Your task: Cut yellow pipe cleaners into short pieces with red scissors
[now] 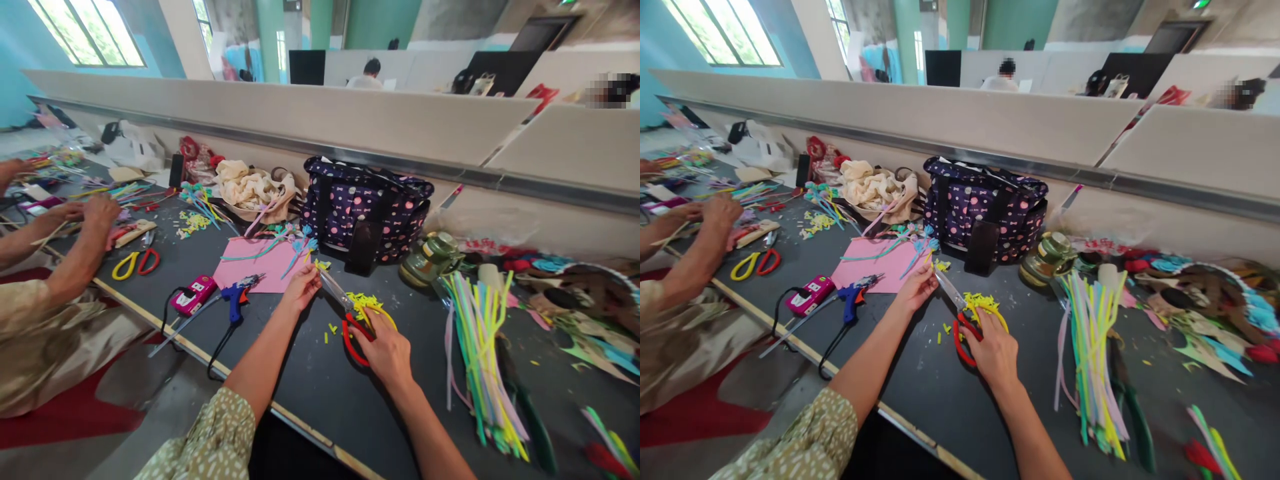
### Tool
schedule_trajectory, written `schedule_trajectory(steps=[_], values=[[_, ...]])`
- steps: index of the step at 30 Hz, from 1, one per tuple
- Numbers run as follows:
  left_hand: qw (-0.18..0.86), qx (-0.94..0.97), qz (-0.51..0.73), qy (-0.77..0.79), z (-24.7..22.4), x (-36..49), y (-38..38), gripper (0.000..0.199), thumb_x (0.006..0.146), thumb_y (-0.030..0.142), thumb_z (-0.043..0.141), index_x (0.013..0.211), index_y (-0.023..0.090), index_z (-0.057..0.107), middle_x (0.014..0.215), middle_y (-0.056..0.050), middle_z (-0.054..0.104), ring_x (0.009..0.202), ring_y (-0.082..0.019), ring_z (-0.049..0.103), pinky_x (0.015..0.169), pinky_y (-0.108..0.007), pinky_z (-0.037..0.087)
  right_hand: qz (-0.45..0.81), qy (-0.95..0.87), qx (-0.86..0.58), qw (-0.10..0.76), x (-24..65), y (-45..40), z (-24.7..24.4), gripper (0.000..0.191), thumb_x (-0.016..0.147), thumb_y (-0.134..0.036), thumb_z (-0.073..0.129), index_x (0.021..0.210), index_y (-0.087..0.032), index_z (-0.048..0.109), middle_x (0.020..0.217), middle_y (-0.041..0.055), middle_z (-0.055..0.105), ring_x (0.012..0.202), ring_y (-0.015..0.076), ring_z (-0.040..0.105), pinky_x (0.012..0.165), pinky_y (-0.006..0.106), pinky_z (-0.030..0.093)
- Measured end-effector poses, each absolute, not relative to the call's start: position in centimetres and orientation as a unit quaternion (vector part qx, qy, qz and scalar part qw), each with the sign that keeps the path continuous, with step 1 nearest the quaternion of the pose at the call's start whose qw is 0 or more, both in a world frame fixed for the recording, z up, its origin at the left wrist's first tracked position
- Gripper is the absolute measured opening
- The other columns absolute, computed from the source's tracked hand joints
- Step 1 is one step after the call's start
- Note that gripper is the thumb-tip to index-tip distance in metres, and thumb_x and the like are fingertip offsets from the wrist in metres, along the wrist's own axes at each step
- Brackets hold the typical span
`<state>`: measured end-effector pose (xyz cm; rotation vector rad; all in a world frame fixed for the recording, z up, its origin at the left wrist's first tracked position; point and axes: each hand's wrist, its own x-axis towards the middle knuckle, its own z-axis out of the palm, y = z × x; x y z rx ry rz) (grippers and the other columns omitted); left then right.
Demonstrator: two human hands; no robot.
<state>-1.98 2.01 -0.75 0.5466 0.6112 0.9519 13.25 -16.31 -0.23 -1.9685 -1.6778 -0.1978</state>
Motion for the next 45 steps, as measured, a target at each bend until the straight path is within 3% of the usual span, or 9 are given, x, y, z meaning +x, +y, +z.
schedule_trajectory(steps=[12,20,28,39,45], values=[[0.792,0.258,0.446,0.329,-0.3,-2.2,1.8,0.024,0.063,0.018,0.075,0.084,0.014,0.064,0.071,-0.002,0.065,0.059,-0.008,0.057,0.059,-0.021,0.048,-0.083,-0.619,-0.737,0.256,13.5,-16.4,-0.4,0.046,0.085,-0.052,0.048,0.119,-0.020,0.055,0.109,0.0076,0.064,0.098,0.0198,0.061,0.070,0.028,0.048],[0.759,0.312,0.456,0.345,0.1,-1.9,1.6,0.030,0.059,0.025,0.079,0.083,0.013,0.064,0.065,-0.001,0.064,0.057,-0.008,0.056,0.057,-0.022,0.048,-0.108,-0.632,-0.734,0.223,13.5,-16.5,-0.1,0.046,0.087,-0.050,0.046,0.120,-0.019,0.055,0.104,0.0089,0.065,0.092,0.0195,0.061,0.065,0.027,0.046],[0.746,0.264,0.470,0.390,-0.1,-2.1,1.9,0.027,0.056,0.020,0.078,0.078,0.015,0.064,0.062,0.002,0.061,0.053,-0.007,0.055,0.053,-0.019,0.048,-0.142,-0.656,-0.726,0.149,13.7,-16.9,0.7,0.046,0.089,-0.048,0.043,0.124,-0.019,0.053,0.091,0.0075,0.064,0.076,0.0173,0.060,0.059,0.027,0.041],[0.740,0.288,0.491,0.358,-0.6,-1.9,1.9,0.031,0.056,0.017,0.079,0.083,0.014,0.064,0.072,0.000,0.066,0.059,-0.008,0.061,0.060,-0.021,0.050,-0.109,-0.621,-0.736,0.246,13.7,-16.5,0.0,0.046,0.086,-0.052,0.047,0.118,-0.020,0.057,0.104,0.0075,0.065,0.093,0.0184,0.061,0.067,0.026,0.046],[0.737,0.298,0.485,0.365,-0.5,-2.0,1.8,0.032,0.057,0.020,0.078,0.086,0.014,0.064,0.073,-0.001,0.068,0.057,-0.010,0.061,0.059,-0.024,0.051,-0.088,-0.620,-0.735,0.259,13.5,-16.5,-0.2,0.047,0.085,-0.052,0.049,0.118,-0.020,0.057,0.108,0.0070,0.065,0.097,0.0191,0.061,0.070,0.028,0.048]])
